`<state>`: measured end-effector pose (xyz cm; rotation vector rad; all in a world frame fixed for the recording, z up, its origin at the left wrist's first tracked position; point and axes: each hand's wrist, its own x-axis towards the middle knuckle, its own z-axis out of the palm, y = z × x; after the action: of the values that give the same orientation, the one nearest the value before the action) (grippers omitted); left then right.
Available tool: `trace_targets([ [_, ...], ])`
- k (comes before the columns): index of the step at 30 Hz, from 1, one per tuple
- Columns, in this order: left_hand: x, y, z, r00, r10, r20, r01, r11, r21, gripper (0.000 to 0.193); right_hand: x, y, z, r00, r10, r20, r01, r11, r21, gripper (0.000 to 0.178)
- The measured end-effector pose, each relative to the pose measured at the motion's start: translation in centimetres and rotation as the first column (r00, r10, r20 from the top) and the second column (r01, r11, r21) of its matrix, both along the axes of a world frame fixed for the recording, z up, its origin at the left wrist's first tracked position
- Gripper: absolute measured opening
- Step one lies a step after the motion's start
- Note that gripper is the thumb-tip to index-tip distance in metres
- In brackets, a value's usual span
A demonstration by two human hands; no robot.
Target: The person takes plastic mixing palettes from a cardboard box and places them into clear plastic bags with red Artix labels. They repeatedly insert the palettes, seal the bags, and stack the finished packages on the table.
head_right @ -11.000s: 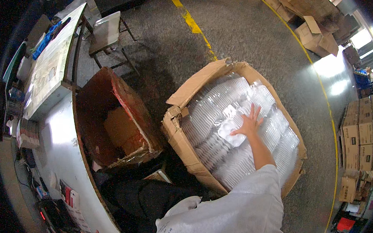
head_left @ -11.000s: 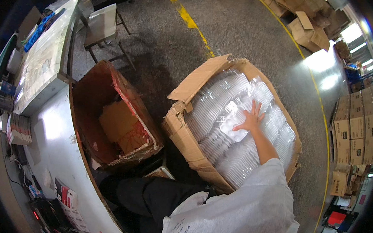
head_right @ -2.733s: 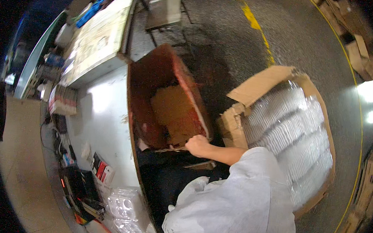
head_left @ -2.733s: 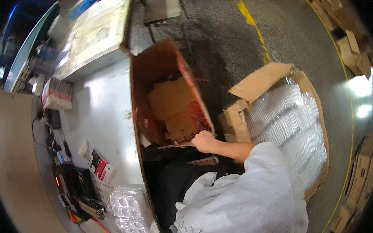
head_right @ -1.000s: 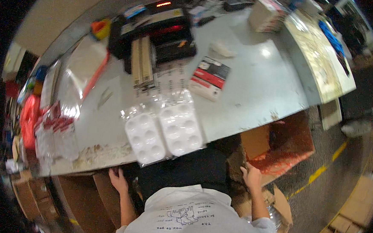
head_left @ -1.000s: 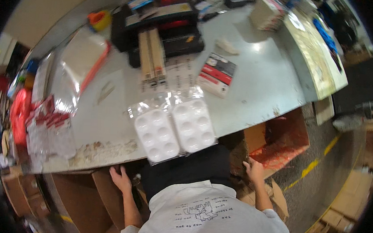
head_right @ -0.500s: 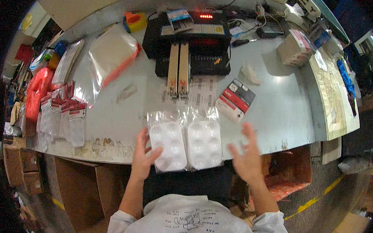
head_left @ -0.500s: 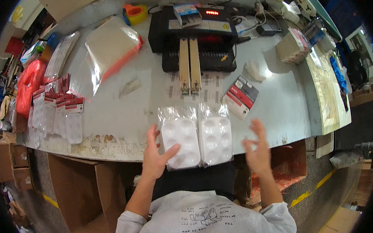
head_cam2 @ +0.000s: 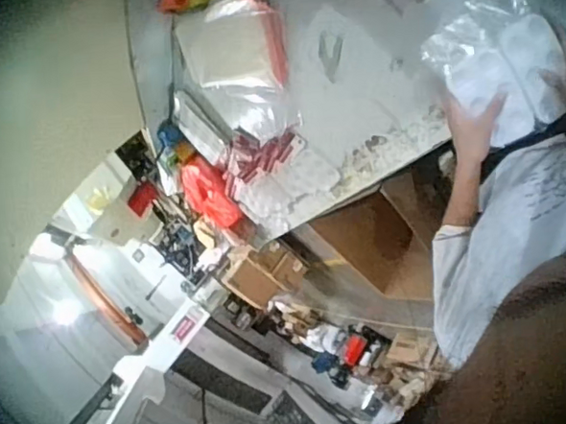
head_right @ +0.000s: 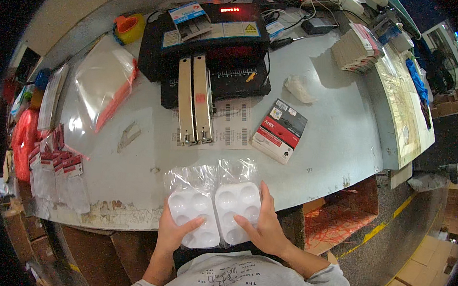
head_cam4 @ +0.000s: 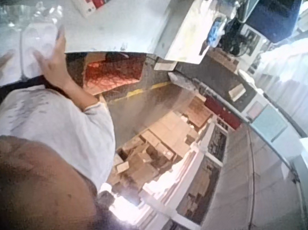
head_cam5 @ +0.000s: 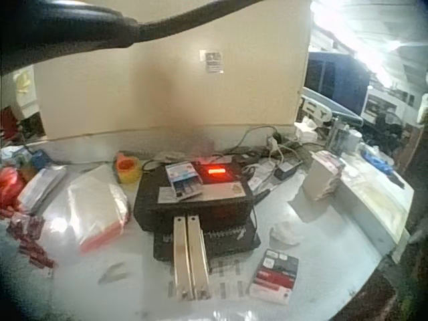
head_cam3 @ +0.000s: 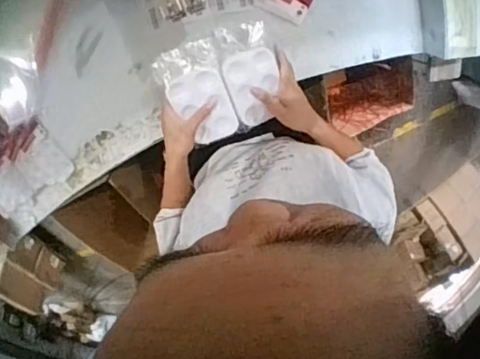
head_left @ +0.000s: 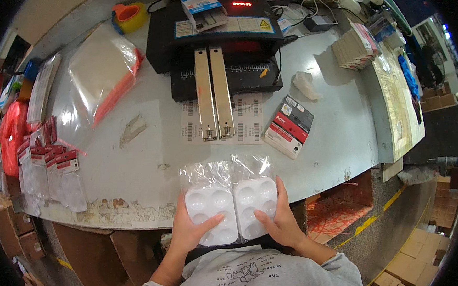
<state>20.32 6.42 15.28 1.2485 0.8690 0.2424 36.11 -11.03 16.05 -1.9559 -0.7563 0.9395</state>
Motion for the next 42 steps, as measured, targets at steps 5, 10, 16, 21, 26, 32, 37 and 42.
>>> trace_targets([
  [5,0.1,0.1,0.4,0.998,0.060,-0.001,-0.060,0.996,-0.060,0.077,5.4,1.5,1.7,0.878,0.056,0.475,-0.026,0.997,-0.070,0.073],
  [10,-0.5,0.8,0.6,0.964,0.256,0.075,-0.266,0.906,0.331,0.060,21.3,8.2,-2.9,0.370,-0.154,0.916,0.259,0.964,0.057,0.040],
  [16,-0.6,1.3,1.3,0.930,0.367,0.017,-0.319,0.785,0.531,0.021,28.1,10.4,-8.5,0.397,-0.083,0.914,0.228,0.974,-0.011,0.027],
  [21,0.4,1.1,1.6,0.951,0.307,-0.043,-0.268,0.885,0.381,0.017,26.2,9.9,-4.5,0.574,-0.109,0.812,0.449,0.870,-0.201,0.032],
  [26,1.1,1.3,1.5,0.930,0.364,-0.053,-0.329,0.888,0.323,0.014,21.7,7.8,-1.9,0.487,-0.322,0.812,0.276,0.939,0.206,0.058],
  [32,1.2,2.4,1.9,0.974,0.218,-0.060,-0.137,0.780,0.610,0.012,16.5,7.4,-5.2,0.617,0.050,0.785,0.122,0.980,-0.159,0.092],
  [37,1.1,2.3,3.4,0.947,0.128,0.295,-0.217,0.931,0.294,0.011,18.4,6.9,-6.0,0.686,0.080,0.723,0.137,0.962,-0.236,0.090],
  [42,1.5,2.3,4.5,0.944,0.178,0.279,-0.091,0.950,-0.297,0.016,17.6,9.2,-1.2,0.674,0.091,0.733,0.254,0.903,-0.345,0.066],
])
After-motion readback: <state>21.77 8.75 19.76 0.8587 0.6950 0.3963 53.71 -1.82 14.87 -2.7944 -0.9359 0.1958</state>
